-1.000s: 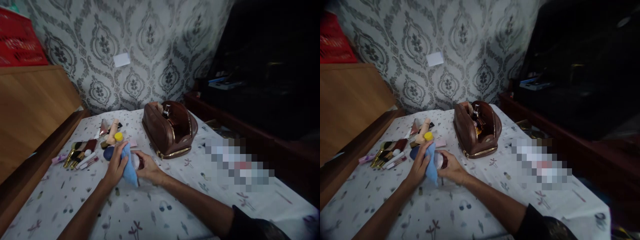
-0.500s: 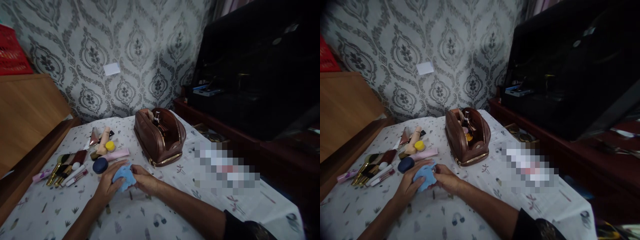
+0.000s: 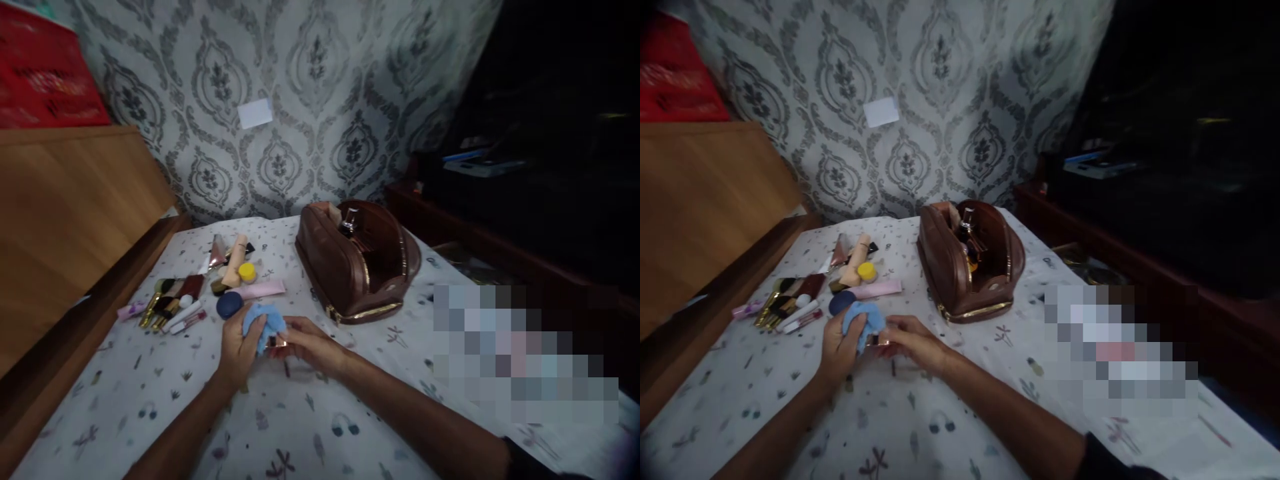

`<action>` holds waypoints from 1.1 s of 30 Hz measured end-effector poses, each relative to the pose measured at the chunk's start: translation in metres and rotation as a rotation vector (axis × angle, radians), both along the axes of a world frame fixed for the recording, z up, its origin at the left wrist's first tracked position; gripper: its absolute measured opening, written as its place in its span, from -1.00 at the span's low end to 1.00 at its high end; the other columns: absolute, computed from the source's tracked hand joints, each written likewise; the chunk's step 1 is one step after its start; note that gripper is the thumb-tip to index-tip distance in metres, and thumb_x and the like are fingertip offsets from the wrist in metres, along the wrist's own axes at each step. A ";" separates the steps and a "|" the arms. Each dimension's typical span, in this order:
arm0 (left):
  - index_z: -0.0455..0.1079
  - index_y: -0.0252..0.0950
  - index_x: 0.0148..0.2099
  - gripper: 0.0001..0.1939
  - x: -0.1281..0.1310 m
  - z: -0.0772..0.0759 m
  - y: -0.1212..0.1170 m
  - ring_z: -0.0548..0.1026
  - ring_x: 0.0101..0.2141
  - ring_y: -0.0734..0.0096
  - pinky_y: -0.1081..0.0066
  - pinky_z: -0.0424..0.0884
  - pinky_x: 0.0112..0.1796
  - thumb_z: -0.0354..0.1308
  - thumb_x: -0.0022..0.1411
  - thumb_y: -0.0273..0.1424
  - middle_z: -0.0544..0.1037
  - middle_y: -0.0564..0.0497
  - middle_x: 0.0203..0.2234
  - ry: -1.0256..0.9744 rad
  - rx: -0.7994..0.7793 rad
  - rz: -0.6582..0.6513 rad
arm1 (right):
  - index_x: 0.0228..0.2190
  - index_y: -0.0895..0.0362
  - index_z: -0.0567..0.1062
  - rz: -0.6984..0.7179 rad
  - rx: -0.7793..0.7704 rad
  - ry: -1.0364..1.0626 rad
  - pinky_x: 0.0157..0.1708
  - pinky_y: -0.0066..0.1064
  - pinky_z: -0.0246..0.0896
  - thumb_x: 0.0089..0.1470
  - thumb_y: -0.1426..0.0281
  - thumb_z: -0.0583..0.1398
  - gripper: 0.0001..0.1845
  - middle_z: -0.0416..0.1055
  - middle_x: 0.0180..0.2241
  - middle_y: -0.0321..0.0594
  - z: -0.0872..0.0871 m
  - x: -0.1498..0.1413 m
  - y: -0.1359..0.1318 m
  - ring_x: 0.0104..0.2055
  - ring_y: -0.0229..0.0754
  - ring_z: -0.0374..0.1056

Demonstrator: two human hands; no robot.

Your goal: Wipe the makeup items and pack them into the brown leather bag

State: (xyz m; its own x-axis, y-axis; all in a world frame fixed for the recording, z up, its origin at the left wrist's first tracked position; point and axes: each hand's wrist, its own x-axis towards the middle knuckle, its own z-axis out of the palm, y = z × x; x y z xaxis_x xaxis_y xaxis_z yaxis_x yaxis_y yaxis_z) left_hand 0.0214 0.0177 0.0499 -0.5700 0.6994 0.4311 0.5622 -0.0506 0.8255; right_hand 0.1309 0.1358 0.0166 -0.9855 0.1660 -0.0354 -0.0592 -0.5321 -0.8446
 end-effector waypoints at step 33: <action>0.46 -0.31 -0.15 -0.38 -0.018 -0.020 0.007 0.51 -0.16 0.20 0.28 0.40 -0.06 -0.08 0.27 0.16 0.58 -0.08 -0.25 -0.255 -0.015 0.049 | -0.09 0.14 0.45 -0.198 0.151 -0.009 -0.45 -0.43 0.34 -0.06 0.13 0.38 -0.45 0.50 -0.44 -0.27 0.005 0.001 0.005 -0.48 -0.26 0.43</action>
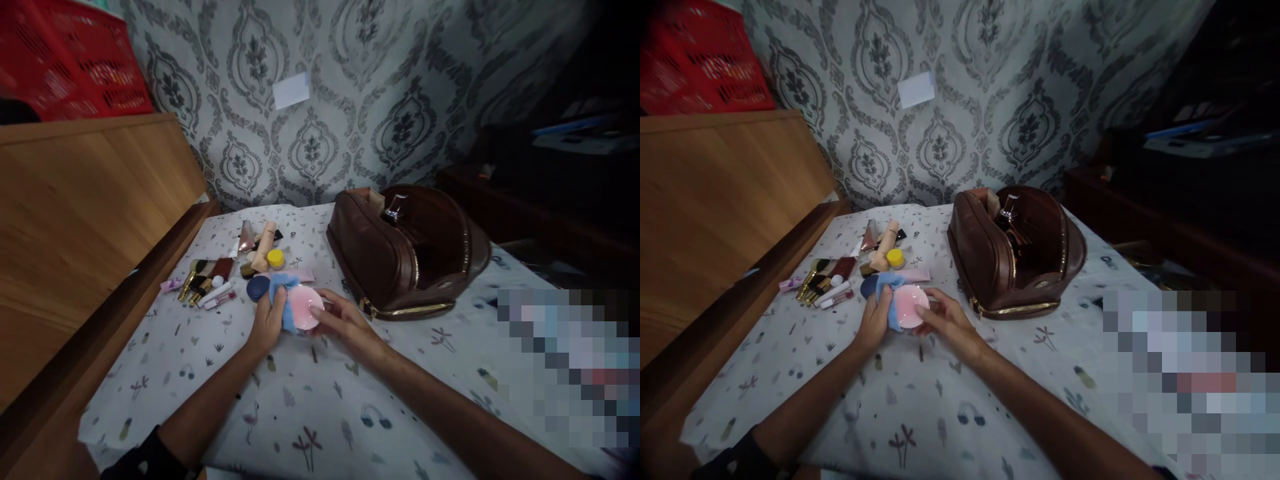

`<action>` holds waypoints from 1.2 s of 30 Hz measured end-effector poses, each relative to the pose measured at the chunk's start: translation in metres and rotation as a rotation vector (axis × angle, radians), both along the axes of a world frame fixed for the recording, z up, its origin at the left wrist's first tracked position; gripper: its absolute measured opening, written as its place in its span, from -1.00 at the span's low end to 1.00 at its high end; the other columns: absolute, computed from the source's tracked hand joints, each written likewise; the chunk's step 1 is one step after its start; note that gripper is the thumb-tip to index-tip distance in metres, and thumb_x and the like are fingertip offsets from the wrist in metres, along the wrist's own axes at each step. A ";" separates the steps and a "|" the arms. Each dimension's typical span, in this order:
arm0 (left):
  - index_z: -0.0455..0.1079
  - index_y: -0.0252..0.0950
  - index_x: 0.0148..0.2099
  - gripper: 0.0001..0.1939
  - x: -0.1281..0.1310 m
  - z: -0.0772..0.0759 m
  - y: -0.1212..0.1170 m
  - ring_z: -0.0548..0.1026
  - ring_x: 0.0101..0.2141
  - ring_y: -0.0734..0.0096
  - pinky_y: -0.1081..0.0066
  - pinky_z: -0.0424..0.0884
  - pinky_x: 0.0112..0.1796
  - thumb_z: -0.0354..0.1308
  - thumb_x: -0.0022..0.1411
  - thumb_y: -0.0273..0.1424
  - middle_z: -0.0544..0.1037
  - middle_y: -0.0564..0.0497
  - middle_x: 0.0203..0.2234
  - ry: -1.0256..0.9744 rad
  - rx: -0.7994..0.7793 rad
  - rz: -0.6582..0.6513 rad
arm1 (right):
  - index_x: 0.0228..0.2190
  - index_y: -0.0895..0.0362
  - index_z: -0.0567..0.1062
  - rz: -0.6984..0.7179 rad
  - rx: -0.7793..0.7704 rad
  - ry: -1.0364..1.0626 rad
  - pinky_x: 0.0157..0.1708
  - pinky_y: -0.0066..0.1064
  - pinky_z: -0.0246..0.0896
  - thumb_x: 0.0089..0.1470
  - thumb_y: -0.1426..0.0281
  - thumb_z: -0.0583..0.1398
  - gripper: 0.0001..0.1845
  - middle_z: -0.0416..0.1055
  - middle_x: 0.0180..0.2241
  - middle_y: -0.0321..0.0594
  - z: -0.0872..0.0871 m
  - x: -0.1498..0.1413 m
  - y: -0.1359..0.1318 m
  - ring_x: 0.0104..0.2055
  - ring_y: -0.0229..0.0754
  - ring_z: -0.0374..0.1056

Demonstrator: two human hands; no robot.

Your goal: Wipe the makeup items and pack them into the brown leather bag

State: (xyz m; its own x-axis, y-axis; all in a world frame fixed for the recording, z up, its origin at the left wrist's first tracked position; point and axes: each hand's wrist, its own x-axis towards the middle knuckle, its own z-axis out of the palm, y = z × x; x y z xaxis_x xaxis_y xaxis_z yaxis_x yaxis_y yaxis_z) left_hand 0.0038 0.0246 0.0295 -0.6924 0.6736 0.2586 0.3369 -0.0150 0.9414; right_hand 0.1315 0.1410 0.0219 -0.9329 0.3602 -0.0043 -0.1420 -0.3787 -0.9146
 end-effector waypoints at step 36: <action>0.41 -0.26 -0.13 -0.58 -0.002 0.004 0.003 0.44 -0.16 0.29 0.37 0.30 -0.04 -0.02 0.36 -0.02 0.51 -0.01 -0.25 0.023 0.049 -0.084 | -0.17 0.06 0.52 0.009 -0.511 0.003 -0.42 -0.44 0.45 0.06 0.28 0.34 -0.72 0.55 -0.29 -0.33 -0.004 -0.001 -0.002 -0.34 -0.26 0.46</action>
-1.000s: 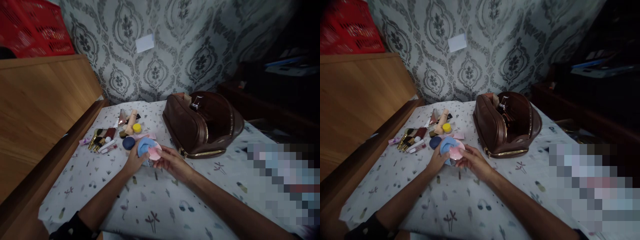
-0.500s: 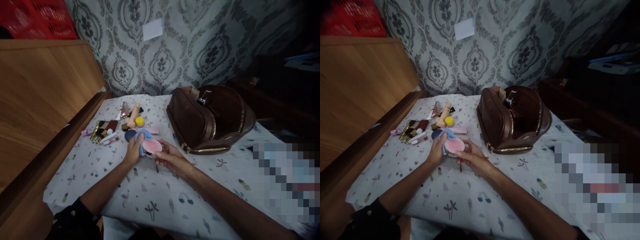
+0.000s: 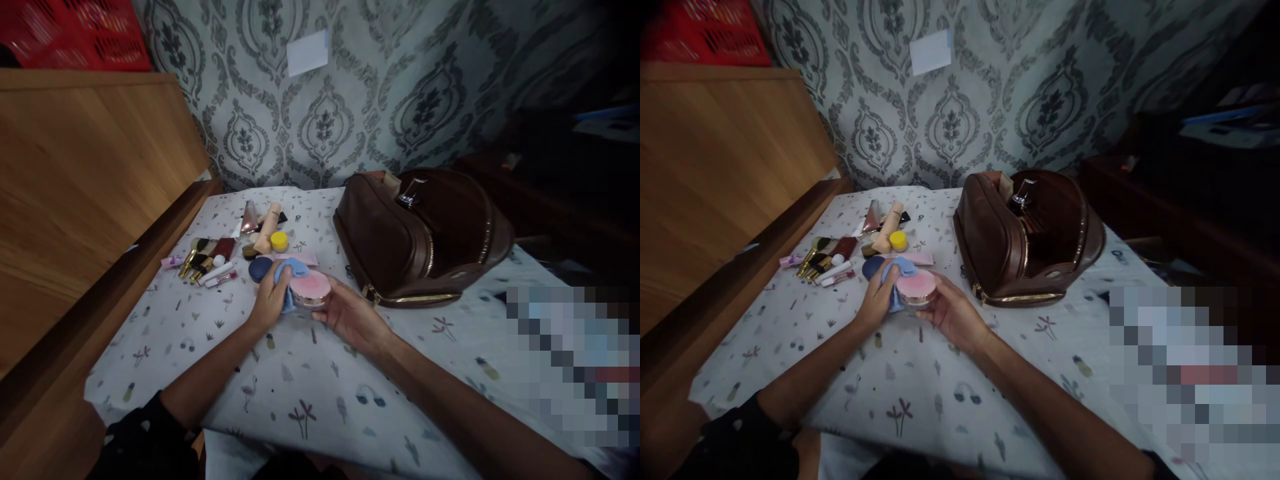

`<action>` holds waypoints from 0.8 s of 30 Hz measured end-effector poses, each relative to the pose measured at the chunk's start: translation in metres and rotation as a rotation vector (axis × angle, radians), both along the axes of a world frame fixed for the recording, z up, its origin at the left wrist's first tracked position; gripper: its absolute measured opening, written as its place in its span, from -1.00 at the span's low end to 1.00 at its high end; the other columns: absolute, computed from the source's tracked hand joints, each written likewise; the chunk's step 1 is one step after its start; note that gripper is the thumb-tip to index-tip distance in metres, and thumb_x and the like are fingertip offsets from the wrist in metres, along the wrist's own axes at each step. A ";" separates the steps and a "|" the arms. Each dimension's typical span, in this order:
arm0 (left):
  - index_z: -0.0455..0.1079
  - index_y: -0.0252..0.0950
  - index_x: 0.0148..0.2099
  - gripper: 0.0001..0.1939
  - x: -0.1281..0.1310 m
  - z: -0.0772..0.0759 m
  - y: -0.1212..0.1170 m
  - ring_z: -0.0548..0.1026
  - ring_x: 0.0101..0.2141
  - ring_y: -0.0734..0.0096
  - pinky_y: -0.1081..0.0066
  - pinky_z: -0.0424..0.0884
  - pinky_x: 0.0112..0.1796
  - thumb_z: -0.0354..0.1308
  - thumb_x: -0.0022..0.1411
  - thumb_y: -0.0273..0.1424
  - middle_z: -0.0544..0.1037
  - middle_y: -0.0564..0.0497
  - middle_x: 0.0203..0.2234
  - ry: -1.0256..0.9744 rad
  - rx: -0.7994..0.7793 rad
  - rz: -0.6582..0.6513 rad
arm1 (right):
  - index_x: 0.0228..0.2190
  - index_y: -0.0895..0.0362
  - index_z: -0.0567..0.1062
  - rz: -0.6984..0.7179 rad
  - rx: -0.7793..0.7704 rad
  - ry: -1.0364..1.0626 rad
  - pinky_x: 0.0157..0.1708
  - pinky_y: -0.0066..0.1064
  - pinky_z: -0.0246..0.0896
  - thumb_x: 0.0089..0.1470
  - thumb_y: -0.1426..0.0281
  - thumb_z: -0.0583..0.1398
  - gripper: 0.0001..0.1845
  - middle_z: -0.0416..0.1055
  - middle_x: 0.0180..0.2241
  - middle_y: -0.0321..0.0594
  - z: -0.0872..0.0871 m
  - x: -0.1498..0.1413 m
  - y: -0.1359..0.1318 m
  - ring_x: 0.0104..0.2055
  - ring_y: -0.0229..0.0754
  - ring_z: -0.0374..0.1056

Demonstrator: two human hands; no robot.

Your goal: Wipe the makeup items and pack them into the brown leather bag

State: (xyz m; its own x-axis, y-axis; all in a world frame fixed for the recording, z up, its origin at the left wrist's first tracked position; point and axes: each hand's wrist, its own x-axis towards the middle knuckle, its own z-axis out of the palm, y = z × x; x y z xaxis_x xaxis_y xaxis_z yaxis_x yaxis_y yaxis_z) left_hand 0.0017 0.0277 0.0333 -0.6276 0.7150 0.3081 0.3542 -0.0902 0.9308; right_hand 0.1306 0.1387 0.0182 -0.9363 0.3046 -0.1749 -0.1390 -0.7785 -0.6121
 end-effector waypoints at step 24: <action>0.37 -0.27 -0.26 -0.74 -0.010 -0.002 -0.001 0.38 -0.33 0.42 0.48 0.29 -0.25 0.17 0.25 -0.16 0.44 0.09 -0.39 -0.014 -0.056 0.077 | 0.19 -0.15 0.28 -0.016 0.388 0.042 -0.10 -0.25 0.43 -0.12 0.27 0.43 -0.14 0.14 0.24 -0.20 0.007 0.005 -0.008 0.07 -0.08 0.31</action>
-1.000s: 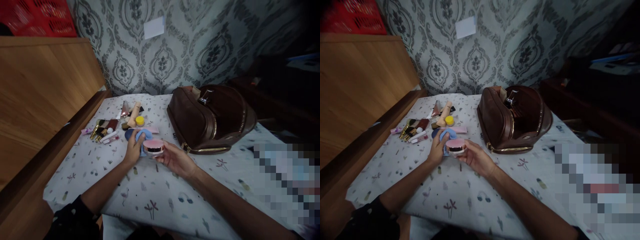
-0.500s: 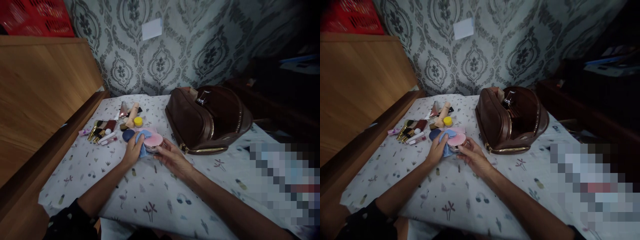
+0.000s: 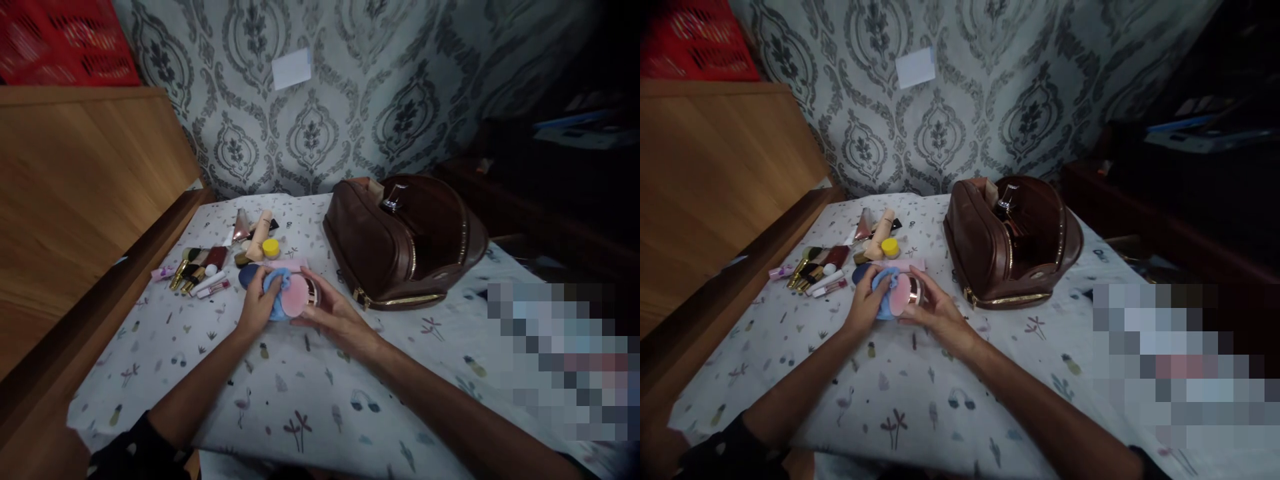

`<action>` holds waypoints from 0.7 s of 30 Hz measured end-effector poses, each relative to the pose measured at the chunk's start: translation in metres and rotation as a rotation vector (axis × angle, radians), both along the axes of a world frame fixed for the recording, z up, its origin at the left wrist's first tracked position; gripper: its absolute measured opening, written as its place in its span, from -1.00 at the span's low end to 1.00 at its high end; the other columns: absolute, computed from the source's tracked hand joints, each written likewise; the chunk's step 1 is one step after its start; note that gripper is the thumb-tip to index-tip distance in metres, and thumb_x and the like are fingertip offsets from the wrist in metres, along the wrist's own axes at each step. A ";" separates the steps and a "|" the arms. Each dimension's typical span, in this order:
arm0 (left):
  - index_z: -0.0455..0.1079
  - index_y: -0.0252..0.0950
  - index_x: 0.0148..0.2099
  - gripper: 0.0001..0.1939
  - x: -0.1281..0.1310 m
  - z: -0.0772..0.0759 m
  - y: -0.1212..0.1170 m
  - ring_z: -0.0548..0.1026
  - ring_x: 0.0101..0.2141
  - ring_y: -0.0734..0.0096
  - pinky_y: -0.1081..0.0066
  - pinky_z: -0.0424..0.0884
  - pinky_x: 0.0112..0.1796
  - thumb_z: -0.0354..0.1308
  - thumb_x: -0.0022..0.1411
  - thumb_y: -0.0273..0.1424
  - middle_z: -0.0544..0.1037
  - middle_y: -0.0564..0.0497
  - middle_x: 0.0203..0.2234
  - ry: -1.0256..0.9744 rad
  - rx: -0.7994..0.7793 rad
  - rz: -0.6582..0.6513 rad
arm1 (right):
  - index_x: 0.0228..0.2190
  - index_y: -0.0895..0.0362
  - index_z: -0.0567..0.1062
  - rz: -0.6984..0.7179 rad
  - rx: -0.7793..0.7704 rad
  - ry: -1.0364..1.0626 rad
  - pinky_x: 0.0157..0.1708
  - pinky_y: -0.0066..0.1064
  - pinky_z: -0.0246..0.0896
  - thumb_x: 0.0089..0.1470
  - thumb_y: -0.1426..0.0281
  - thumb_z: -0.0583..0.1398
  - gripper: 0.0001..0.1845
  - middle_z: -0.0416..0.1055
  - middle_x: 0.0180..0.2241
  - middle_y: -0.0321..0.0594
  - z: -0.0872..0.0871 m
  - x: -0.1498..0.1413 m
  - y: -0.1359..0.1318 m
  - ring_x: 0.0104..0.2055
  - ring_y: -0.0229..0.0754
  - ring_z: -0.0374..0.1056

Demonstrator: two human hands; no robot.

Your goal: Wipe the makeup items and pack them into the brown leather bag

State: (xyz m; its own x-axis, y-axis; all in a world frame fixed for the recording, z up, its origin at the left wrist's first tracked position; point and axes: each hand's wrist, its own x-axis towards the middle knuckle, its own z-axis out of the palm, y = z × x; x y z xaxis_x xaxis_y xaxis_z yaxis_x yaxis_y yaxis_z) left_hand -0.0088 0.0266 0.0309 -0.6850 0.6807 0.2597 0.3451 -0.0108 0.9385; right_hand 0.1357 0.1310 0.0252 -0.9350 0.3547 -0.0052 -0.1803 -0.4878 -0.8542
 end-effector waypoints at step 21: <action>0.49 -0.24 -0.28 -0.79 0.015 0.024 -0.008 0.47 -0.21 0.26 0.30 0.34 -0.12 0.10 0.33 -0.28 0.54 -0.05 -0.32 0.345 0.115 -0.210 | 0.01 -0.01 0.43 -0.100 0.433 -0.140 -0.18 -0.30 0.31 -0.27 0.32 0.48 -0.25 0.31 -0.16 -0.24 -0.009 -0.002 0.002 -0.18 -0.18 0.29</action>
State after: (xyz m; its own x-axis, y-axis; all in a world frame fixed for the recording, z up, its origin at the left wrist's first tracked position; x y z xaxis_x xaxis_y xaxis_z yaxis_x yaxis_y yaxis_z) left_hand 0.0063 0.0182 0.0544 -0.3941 0.7493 0.5323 0.6182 -0.2125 0.7568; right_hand 0.1342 0.1333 0.0165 -0.8968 0.4407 0.0397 -0.0769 -0.0667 -0.9948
